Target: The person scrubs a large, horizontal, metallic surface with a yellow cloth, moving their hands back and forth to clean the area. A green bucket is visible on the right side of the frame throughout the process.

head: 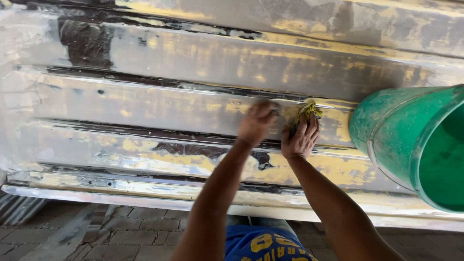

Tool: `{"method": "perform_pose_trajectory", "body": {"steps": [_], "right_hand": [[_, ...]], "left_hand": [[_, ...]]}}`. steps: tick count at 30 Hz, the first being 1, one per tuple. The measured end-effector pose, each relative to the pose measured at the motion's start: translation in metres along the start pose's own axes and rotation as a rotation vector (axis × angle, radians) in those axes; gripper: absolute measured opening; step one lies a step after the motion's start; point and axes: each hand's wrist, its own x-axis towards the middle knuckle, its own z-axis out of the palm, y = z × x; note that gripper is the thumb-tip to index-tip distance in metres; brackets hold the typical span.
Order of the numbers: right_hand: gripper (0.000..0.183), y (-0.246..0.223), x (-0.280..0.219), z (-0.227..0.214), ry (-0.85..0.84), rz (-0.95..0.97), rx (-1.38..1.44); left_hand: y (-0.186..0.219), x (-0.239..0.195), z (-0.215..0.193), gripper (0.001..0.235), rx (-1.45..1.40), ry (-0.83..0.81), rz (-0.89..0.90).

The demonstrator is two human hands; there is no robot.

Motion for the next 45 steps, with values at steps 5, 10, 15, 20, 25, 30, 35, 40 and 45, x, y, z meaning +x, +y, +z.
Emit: {"method": "perform_pose_trajectory", "body": {"steps": [5,10,15,20,25,30,35,40,45], "right_hand": [[0.066,0.003,0.0,0.001,0.015,0.005,-0.003],[0.066,0.0,0.005,0.002,0.029,0.002,-0.01],[0.067,-0.006,0.006,0.001,0.042,0.001,0.022],[0.067,0.0,0.003,0.0,0.029,-0.009,0.016],[0.068,0.001,0.002,-0.001,0.028,-0.007,0.015],[0.068,0.003,0.002,-0.001,0.036,-0.01,0.004],[0.069,0.002,-0.001,-0.002,0.027,-0.014,0.007],[0.069,0.006,0.002,0.001,0.025,-0.002,0.008],[0.068,0.0,0.0,0.004,0.039,-0.02,0.032]], "left_hand": [[-0.106,-0.041,-0.092,0.033,0.0,0.332,-0.154],[-0.087,-0.026,-0.048,0.023,0.041,0.49,-0.298],[0.017,0.009,0.034,0.012,0.188,-0.026,0.182],[-0.099,-0.023,-0.046,0.026,0.163,0.146,0.089],[-0.149,-0.042,-0.114,0.025,-0.262,0.484,-0.478],[-0.067,-0.011,-0.006,0.038,0.149,0.334,-0.102],[-0.029,-0.006,0.033,0.023,0.17,0.135,0.082],[-0.117,-0.043,-0.084,0.034,0.168,0.27,-0.112],[-0.11,-0.037,-0.066,0.025,0.098,0.655,-0.203]]}}
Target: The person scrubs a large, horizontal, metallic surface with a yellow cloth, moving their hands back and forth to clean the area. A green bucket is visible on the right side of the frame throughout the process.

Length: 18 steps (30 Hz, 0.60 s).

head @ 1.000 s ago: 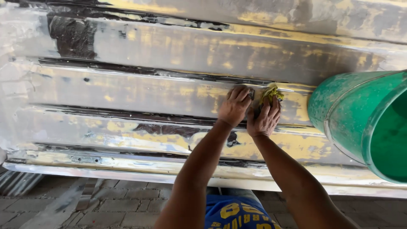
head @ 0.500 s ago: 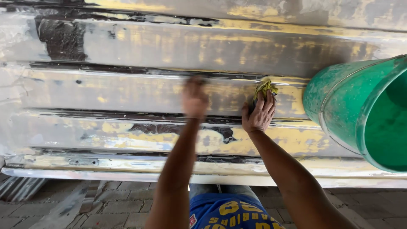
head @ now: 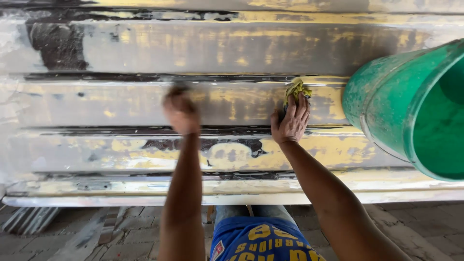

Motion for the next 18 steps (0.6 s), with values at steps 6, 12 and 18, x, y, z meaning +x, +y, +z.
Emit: {"method": "perform_pose_trajectory", "body": {"steps": [6,12,18], "right_hand": [[0.068,0.004,-0.002,-0.007,-0.015,-0.002,-0.005],[0.067,0.003,0.0,-0.002,-0.003,0.018,-0.01],[0.067,0.003,0.0,0.0,-0.024,0.025,-0.022]], "left_hand": [[0.092,-0.083,0.058,0.027,0.038,-0.503,0.356],[-0.035,0.001,-0.04,0.025,0.059,-0.205,-0.026],[0.016,-0.004,0.049,0.023,0.077,-0.183,0.041]]}}
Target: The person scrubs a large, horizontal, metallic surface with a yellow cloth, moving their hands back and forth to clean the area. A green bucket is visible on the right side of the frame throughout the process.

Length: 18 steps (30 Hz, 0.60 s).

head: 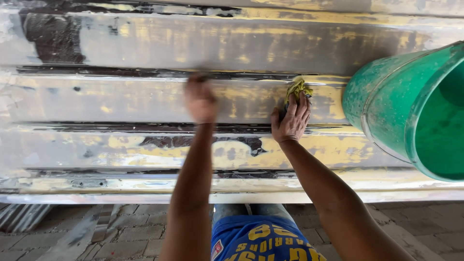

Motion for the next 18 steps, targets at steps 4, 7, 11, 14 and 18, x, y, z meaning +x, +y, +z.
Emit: {"method": "perform_pose_trajectory", "body": {"steps": [4,7,11,14,18], "right_hand": [[0.068,-0.002,0.001,-0.003,0.004,-0.013,0.022],[0.069,0.0,0.001,-0.006,0.006,-0.023,0.02],[0.067,0.004,0.0,-0.003,-0.007,-0.016,0.011],[0.067,-0.003,0.0,0.001,-0.014,-0.016,0.018],[0.068,0.002,0.001,-0.003,-0.014,-0.005,0.017]], "left_hand": [[0.087,-0.009,0.04,0.026,0.104,-0.252,0.271],[0.041,0.004,0.024,0.034,0.07,-0.455,0.373],[-0.078,0.037,-0.035,0.024,0.281,-0.187,0.115],[-0.074,0.043,-0.031,0.02,0.175,-0.112,-0.039],[0.049,0.024,0.044,0.021,-0.017,-0.176,0.263]]}}
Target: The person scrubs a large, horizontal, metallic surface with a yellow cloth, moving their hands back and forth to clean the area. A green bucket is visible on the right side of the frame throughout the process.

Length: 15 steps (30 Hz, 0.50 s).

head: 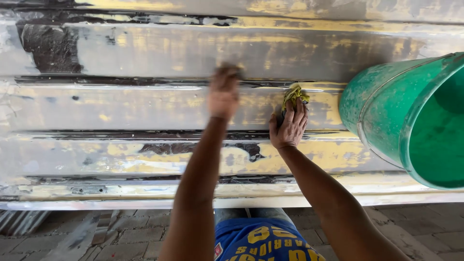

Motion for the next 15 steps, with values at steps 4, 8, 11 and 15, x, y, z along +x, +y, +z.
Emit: {"method": "perform_pose_trajectory", "body": {"steps": [4,8,11,15], "right_hand": [[0.068,-0.002,0.002,-0.002,0.016,-0.017,0.005],[0.067,0.0,0.003,0.0,0.011,-0.016,0.004],[0.066,0.002,-0.001,0.003,0.007,-0.016,-0.005],[0.067,0.0,0.001,0.002,0.0,-0.021,-0.013]], "left_hand": [[0.017,0.012,0.001,0.029,-0.06,-0.121,0.15],[-0.071,0.008,-0.07,0.025,-0.59,0.063,-0.214],[-0.136,-0.004,-0.076,0.019,-0.42,0.245,-0.544],[-0.045,0.01,-0.031,0.032,0.023,0.08,-0.31]]}}
